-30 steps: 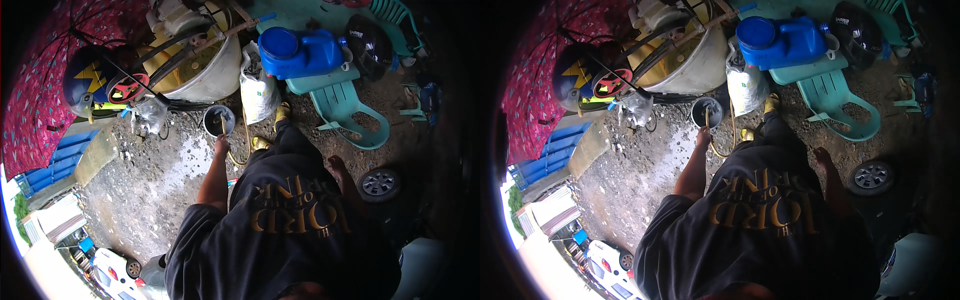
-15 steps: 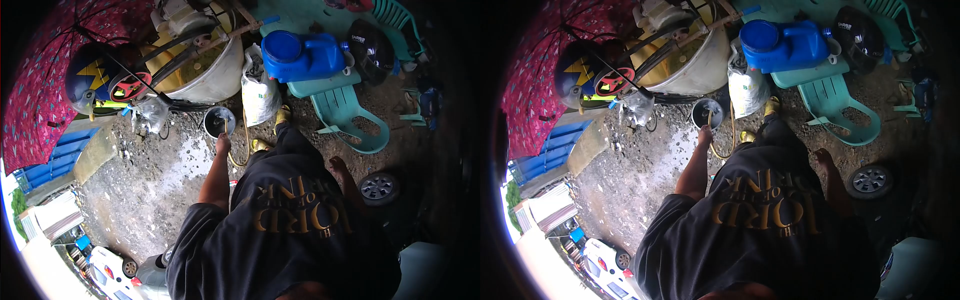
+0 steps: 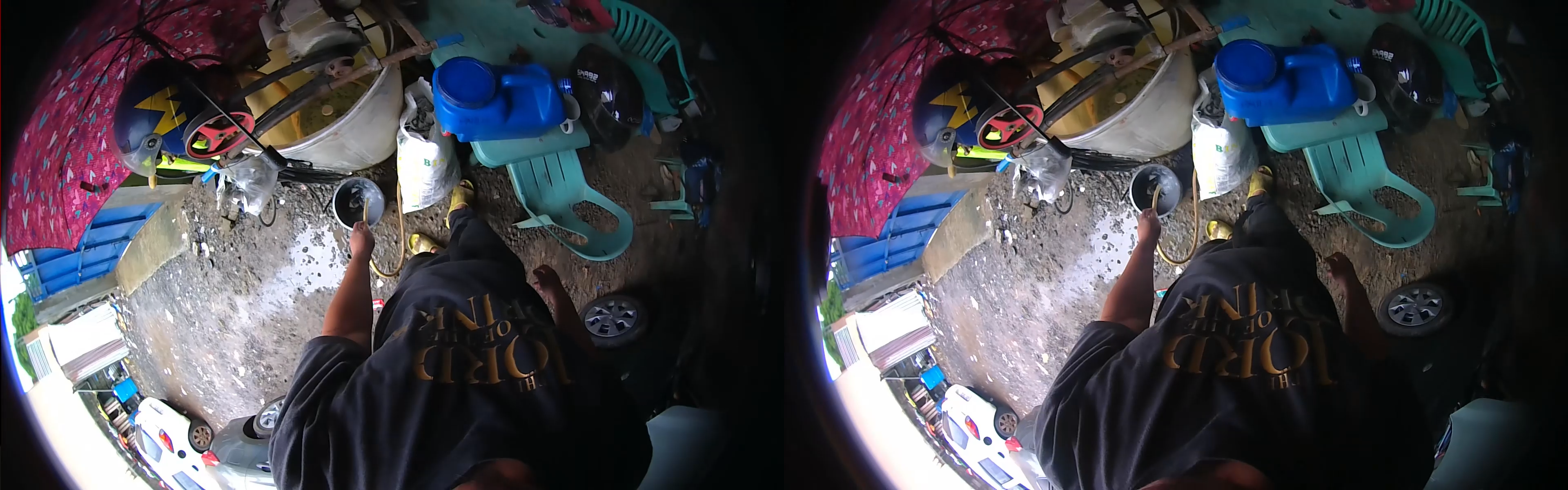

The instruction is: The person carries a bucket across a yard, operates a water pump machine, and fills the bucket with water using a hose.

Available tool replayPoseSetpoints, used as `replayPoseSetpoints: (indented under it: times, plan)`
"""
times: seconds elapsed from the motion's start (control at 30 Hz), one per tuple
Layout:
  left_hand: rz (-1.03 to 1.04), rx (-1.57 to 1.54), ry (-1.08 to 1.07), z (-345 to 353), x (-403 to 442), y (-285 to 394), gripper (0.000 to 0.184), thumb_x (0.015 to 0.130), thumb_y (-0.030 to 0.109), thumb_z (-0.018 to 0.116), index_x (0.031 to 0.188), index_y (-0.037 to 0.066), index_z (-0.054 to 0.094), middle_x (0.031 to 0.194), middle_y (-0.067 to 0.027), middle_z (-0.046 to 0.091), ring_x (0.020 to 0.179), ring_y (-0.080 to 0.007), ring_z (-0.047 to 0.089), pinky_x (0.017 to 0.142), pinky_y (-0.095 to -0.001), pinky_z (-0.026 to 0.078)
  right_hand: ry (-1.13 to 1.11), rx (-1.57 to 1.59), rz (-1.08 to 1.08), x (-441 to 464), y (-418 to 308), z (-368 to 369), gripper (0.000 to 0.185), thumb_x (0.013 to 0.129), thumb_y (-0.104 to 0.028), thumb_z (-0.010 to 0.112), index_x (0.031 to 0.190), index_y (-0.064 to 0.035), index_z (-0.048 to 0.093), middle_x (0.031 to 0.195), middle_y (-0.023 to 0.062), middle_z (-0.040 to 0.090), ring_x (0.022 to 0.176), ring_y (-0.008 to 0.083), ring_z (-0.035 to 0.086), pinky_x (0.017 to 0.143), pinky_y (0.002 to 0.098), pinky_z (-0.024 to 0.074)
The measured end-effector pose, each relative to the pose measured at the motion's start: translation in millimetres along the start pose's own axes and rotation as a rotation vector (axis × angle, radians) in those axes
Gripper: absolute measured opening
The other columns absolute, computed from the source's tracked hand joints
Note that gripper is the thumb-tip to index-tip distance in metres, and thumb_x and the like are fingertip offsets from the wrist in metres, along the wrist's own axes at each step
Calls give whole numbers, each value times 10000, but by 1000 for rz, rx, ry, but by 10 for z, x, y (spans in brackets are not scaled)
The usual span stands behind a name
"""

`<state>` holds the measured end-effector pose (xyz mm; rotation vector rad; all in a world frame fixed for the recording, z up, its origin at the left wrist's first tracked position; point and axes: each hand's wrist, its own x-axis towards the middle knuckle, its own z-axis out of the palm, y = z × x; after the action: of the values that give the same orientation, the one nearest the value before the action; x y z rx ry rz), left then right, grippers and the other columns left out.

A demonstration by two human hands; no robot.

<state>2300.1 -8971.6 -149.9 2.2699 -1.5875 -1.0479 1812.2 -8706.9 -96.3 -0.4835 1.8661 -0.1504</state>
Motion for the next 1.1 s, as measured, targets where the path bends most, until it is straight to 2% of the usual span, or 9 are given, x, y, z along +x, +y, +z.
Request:
replayPoseSetpoints:
  times: [0.27,0.43,0.5,0.57,0.6,0.67,0.77,0.97,1.1]
  plan:
    - [225,300,41,102,-98,-540,369,907,268,366,1200,76,481,1171,-170,540,1043,-366,532,863,-435,440,-8,-59,-79,67,2,50,268,919,-245,467,1055,-23,534,1010,135,552,836,236,608,706,359,480]
    - [-357,-329,-106,-163,-378,-161,418,900,227,371,1301,129,431,986,-147,601,513,-251,618,419,-325,493,40,-7,-84,288,242,138,182,902,-202,481,970,-52,559,835,113,579,704,204,597,581,339,478]
    - [-305,-315,-101,-119,-352,-264,361,899,221,399,1249,146,445,869,-166,620,514,-264,626,444,-344,509,1,-228,-310,965,879,216,348,915,-319,478,1086,-21,533,1014,145,582,957,277,568,811,386,448]
    - [-257,-146,-143,17,-205,-468,422,854,181,496,1265,107,436,1059,-160,600,841,-285,645,717,-353,530,-49,-357,-105,564,356,122,345,908,-325,490,1070,-26,553,1024,165,579,966,308,556,837,405,434]
    - [165,502,-80,123,-131,-657,484,823,145,528,1291,89,417,1265,-133,485,1135,-256,510,900,-328,458,-14,-725,-382,1003,730,173,283,912,-260,488,1056,-32,573,1042,174,578,924,300,576,808,420,448]
    - [-38,212,-138,113,-109,-572,444,848,213,504,1272,98,443,1243,-111,457,1117,-245,469,871,-336,453,183,-954,-868,1007,861,172,212,903,-140,476,1049,-35,587,1055,182,581,894,293,592,773,420,462]
    - [-267,-300,-11,2,-287,-269,331,922,336,392,1182,168,509,738,-153,627,527,-277,616,524,-390,507,-175,-504,-103,490,175,58,276,865,3,445,1103,-38,579,1002,193,579,913,280,585,803,396,461]
    - [-218,-309,-6,91,-62,-340,311,922,315,387,1149,143,512,750,-127,612,512,-247,605,480,-354,496,-55,-670,-449,336,198,-5,265,879,-77,491,1132,-48,564,997,201,567,930,266,584,770,393,459]
    - [-240,-255,-6,98,-37,-329,294,919,303,376,1115,139,521,746,-121,603,506,-236,599,483,-350,498,-43,35,111,135,-41,-47,337,903,-226,507,1180,-33,517,1043,184,546,966,249,571,758,380,463]
